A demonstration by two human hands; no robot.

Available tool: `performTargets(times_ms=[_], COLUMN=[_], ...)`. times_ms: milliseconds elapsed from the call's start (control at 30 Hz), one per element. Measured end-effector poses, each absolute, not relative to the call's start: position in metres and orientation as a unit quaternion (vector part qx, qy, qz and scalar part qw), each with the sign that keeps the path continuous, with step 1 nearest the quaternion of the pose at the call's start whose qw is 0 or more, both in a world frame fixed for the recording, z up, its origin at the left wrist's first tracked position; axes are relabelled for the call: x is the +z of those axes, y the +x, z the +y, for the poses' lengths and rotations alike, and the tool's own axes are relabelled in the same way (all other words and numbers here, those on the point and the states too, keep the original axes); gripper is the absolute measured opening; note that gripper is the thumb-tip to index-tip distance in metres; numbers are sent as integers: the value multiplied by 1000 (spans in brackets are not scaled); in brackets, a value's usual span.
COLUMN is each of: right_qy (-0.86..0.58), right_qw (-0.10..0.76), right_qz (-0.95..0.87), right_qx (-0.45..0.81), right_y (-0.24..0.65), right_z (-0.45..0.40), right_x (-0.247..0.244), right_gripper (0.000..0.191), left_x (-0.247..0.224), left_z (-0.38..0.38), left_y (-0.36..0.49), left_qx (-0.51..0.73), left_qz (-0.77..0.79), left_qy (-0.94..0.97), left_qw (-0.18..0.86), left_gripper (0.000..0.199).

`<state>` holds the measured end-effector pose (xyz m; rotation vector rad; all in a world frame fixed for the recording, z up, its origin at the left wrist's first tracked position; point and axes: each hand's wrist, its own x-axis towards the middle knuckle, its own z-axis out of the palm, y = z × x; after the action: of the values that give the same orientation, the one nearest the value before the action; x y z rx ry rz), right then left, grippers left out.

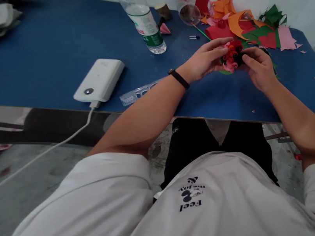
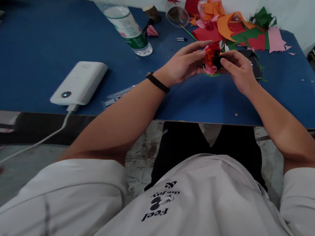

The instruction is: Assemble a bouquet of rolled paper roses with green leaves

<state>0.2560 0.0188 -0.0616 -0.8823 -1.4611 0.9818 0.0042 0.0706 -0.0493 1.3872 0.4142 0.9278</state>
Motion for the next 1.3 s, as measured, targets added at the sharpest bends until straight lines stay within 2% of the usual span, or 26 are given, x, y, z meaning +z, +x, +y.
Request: performTargets(times_ms=[200,367,433,667,867,1033,1300], right_qy=[-342,-337,-340,-337,-340,-330,-324], right_qw=[561,569,575,582,586,597,613], right_qz=[-621,-610,-590,-564,-554,-557,-552], right_qx=[428,436,454,479,483,474,463], right_y=[263,260,257,251,254,257,259], right_z=[29,23,19,13,15,17,20], right_x=[-71,-66,-61,-55,-55,-57,-60], right_gripper=[69,62,60,62,63,59,56], left_x=[-49,-44,-43,-44,-41,-40,-39], left_z=[72,61,57,59,57,59,56], left_y=[6,10,11,9,3,0,0], left_qx=[395,414,423,417,397,401,404], left_qz=[198,225,249,275,237,222,208], left_qy=[598,572,577,573,576,568,571], left_qw=[669,672,652,650,674,684,684], left_gripper=[51,24,20,36,66,69,88])
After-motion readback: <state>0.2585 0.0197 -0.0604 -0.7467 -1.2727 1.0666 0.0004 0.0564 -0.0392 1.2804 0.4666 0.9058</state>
